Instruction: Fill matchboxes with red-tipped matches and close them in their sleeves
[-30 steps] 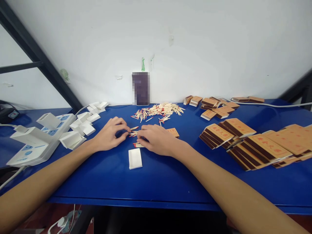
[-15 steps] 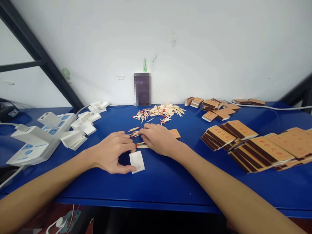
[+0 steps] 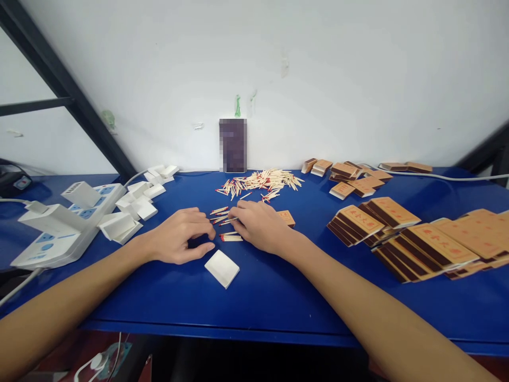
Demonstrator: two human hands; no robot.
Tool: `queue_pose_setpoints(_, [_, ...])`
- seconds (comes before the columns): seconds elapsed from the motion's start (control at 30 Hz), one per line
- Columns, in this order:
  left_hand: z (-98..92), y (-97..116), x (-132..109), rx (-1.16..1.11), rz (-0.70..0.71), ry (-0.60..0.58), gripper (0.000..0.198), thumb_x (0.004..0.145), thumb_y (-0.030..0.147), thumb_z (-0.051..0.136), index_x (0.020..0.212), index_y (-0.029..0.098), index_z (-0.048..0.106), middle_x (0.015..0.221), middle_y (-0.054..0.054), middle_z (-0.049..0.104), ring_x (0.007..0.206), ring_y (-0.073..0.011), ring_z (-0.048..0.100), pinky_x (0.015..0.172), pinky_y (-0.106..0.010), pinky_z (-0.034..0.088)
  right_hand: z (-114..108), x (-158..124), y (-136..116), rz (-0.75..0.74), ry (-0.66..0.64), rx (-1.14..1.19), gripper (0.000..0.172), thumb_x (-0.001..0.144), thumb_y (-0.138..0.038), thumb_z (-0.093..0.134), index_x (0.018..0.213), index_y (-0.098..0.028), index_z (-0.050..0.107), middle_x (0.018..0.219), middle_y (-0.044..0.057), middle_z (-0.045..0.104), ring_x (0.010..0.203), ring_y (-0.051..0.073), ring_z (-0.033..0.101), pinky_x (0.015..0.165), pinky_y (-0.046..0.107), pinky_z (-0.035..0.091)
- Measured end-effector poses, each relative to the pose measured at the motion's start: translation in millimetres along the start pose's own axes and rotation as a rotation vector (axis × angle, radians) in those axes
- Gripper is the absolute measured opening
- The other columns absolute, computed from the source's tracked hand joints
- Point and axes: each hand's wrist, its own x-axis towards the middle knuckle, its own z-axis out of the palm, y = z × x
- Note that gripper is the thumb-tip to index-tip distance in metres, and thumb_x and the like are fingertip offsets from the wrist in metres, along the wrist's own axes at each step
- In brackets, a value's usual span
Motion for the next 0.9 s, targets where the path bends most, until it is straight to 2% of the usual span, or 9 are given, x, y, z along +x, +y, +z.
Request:
queue_pose_setpoints(0.13, [4.1,-16,0,0.049,-0.161,0.079,0.024,0.092,0.027,0.044,0.085,0.017,0.066,0.063,0.0,0.059,0.061,-0.0147,0.053,0.067,-0.03,0.038,0,1,-2,-0.018,-0.003,0.0,0.023,0.099,-0.023,0.046,0.096,-0.017,0.067,0.094,0.006,0.064,0.081,0.016,0.057,0.07,0.028,0.036])
queue_pose_setpoints(0.2, [6.6,-23,0,0.059,-0.25,0.117,0.021,0.09,0.027,0.048,0.09,0.018,0.066,0.061,0.001,0.057,0.06,-0.0146,0.053,0.065,-0.029,0.038,0,1,-3,-0.027,-0.009,0.007,0.022,0.098,-0.023,0.046,0.097,-0.018,0.068,0.094,0.006,0.064,0.082,0.017,0.057,0.07,0.028,0.036])
queue_pose_setpoints(0.27, [8.5,-28,0,0.045,-0.283,0.121,0.018,0.087,0.027,0.052,0.093,0.018,0.067,0.06,0.002,0.055,0.059,-0.0144,0.052,0.064,-0.028,0.039,0,1,-5,-0.022,-0.013,0.007,0.021,0.097,-0.023,0.048,0.103,-0.019,0.068,0.095,0.006,0.063,0.084,0.017,0.057,0.071,0.028,0.036])
queue_pose_setpoints(0.4, [9.9,-29,0,0.015,-0.244,0.088,0.017,0.086,0.024,0.053,0.093,0.019,0.067,0.062,0.002,0.055,0.064,-0.0146,0.054,0.068,-0.028,0.041,0,2,-4,0.008,-0.005,-0.021,0.027,0.098,-0.025,0.048,0.119,-0.02,0.065,0.098,0.007,0.063,0.086,0.019,0.058,0.071,0.029,0.036])
queue_pose_setpoints(0.5, [10.0,-28,1,0.024,-0.235,0.091,0.018,0.086,0.021,0.052,0.093,0.018,0.068,0.065,0.001,0.056,0.067,-0.0151,0.055,0.069,-0.029,0.042,0,2,-3,0.016,-0.026,-0.036,0.03,0.1,-0.026,0.044,0.123,-0.021,0.063,0.099,0.007,0.062,0.086,0.019,0.057,0.069,0.029,0.035])
queue_pose_setpoints(0.73, [11.4,-30,1,0.046,-0.254,0.066,0.02,0.087,0.023,0.052,0.091,0.019,0.071,0.074,-0.002,0.059,0.07,-0.0155,0.054,0.07,-0.03,0.042,-2,2,-4,-0.006,-0.032,-0.035,0.027,0.1,-0.027,0.044,0.106,-0.019,0.069,0.096,0.007,0.061,0.082,0.018,0.056,0.068,0.029,0.034])
queue_pose_setpoints(0.9, [12.1,-28,1,0.033,-0.212,0.044,0.024,0.09,0.024,0.049,0.096,0.02,0.072,0.078,-0.003,0.062,0.076,-0.0164,0.057,0.073,-0.032,0.041,0,2,-2,-0.007,0.002,-0.025,0.025,0.099,-0.027,0.045,0.104,-0.019,0.068,0.096,0.006,0.062,0.08,0.017,0.055,0.067,0.029,0.034])
